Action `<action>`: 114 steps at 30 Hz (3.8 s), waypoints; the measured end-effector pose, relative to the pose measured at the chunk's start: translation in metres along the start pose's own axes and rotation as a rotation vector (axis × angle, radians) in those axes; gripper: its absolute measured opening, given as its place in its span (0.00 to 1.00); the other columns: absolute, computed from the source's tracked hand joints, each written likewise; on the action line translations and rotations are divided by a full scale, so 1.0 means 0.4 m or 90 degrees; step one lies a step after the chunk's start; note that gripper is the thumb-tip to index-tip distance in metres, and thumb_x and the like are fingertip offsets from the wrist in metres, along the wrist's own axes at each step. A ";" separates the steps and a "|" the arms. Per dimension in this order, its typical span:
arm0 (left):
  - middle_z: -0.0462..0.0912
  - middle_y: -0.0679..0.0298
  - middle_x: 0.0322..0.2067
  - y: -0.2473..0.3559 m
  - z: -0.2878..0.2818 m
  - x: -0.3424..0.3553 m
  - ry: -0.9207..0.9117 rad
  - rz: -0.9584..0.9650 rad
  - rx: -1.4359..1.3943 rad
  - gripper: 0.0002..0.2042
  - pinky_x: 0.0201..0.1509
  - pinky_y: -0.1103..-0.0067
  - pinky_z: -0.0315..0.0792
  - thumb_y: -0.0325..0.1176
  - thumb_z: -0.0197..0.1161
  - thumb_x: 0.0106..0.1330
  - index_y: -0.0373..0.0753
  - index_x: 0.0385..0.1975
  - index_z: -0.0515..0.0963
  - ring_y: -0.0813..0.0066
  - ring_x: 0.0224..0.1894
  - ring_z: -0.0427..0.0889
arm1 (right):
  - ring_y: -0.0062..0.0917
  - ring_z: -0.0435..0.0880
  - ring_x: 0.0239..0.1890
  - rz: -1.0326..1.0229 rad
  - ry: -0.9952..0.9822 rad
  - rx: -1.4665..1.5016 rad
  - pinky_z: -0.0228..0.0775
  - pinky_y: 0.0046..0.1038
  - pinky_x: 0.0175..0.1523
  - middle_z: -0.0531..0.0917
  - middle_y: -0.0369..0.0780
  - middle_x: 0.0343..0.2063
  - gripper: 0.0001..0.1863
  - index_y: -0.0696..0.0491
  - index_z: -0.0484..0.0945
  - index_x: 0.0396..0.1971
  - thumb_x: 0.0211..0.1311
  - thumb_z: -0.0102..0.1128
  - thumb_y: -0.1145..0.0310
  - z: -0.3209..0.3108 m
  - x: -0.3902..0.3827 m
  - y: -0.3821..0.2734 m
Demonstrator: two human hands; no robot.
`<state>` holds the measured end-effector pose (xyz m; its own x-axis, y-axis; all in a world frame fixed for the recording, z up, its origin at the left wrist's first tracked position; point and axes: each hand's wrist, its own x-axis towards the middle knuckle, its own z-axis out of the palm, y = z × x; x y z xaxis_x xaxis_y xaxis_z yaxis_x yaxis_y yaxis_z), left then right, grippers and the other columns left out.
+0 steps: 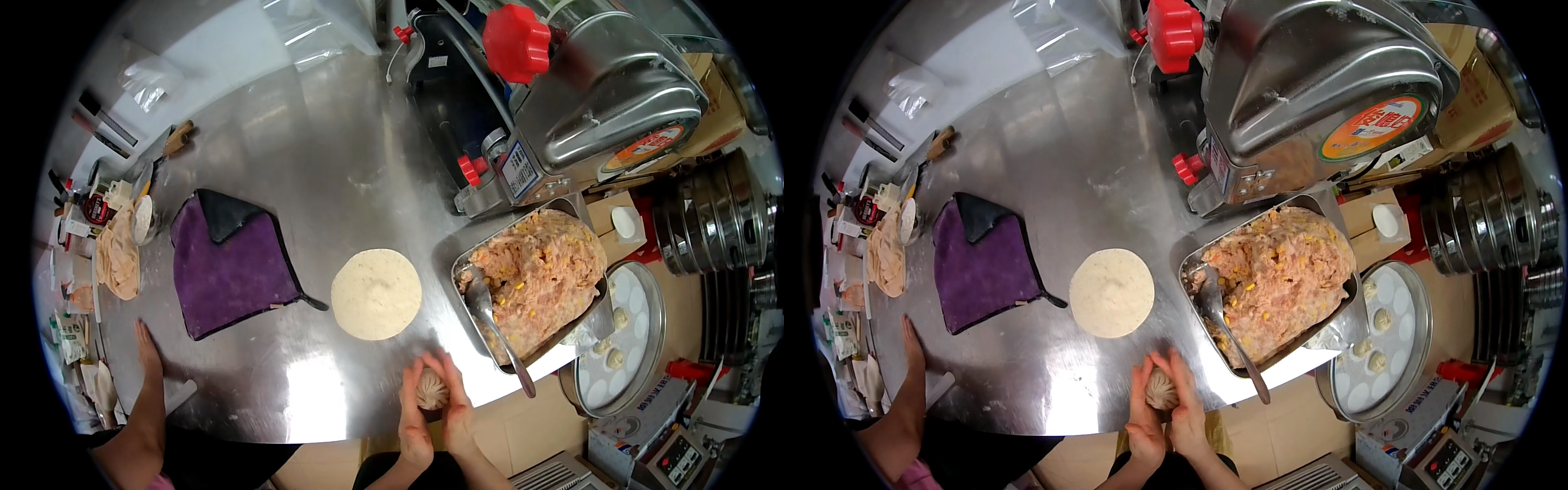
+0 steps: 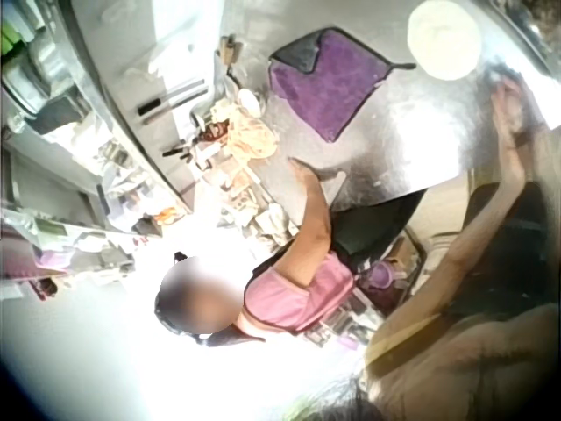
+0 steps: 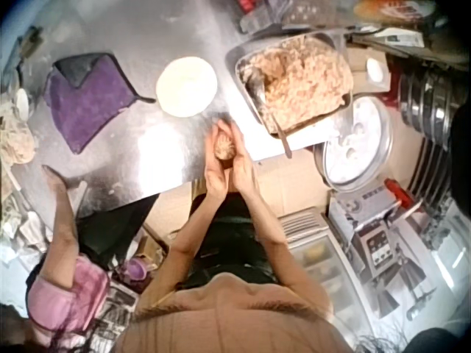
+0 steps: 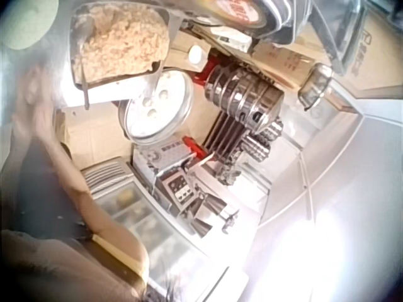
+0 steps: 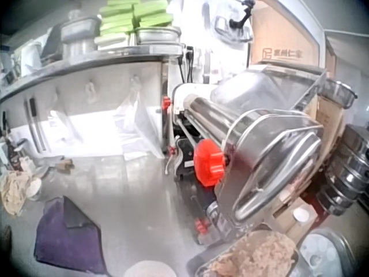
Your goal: The person repeatedly scoops meat filling onto round dough wrappers, pleats and seals each dumpling by hand, and places the finished dumplings into a steamer tray. A coworker rolls additional wrappers nearby.
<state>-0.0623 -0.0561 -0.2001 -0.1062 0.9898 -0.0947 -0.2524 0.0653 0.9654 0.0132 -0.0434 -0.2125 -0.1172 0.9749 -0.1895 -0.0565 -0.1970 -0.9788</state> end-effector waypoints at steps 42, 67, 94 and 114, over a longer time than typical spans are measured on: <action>0.50 0.52 0.70 -0.010 0.038 0.003 0.087 -0.015 -0.085 0.39 0.74 0.67 0.38 0.62 0.27 0.71 0.32 0.70 0.46 0.60 0.73 0.46 | 0.40 0.61 0.67 -0.099 0.117 0.031 0.49 0.36 0.69 0.67 0.49 0.62 0.35 0.60 0.57 0.66 0.69 0.44 0.50 -0.025 -0.003 -0.058; 0.70 0.56 0.52 -0.039 -0.092 0.049 0.284 0.138 0.274 0.21 0.45 0.79 0.70 0.44 0.43 0.73 0.31 0.53 0.66 0.70 0.48 0.71 | 0.29 0.77 0.27 -0.178 0.489 -0.593 0.70 0.27 0.29 0.76 0.41 0.28 0.07 0.58 0.80 0.29 0.48 0.66 0.82 -0.330 0.184 -0.271; 0.69 0.56 0.52 -0.041 -0.088 0.049 0.286 0.138 0.286 0.21 0.45 0.79 0.70 0.42 0.43 0.74 0.31 0.54 0.66 0.70 0.49 0.71 | 0.31 0.79 0.24 -0.145 0.441 -0.623 0.70 0.30 0.27 0.77 0.40 0.28 0.08 0.55 0.80 0.29 0.49 0.70 0.75 -0.302 0.190 -0.217; 0.78 0.64 0.41 -0.002 -0.071 0.040 0.023 0.327 0.580 0.18 0.47 0.71 0.64 0.32 0.77 0.44 0.43 0.37 0.80 0.65 0.41 0.75 | 0.24 0.79 0.28 -0.044 0.142 -0.311 0.71 0.24 0.28 0.78 0.40 0.31 0.07 0.59 0.82 0.33 0.54 0.65 0.81 -0.073 -0.010 -0.121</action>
<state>-0.0909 -0.0440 -0.2094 -0.0281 0.9220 0.3862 0.6499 -0.2766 0.7079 0.0455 -0.0347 -0.1665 0.0863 0.9928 -0.0834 0.4171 -0.1120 -0.9019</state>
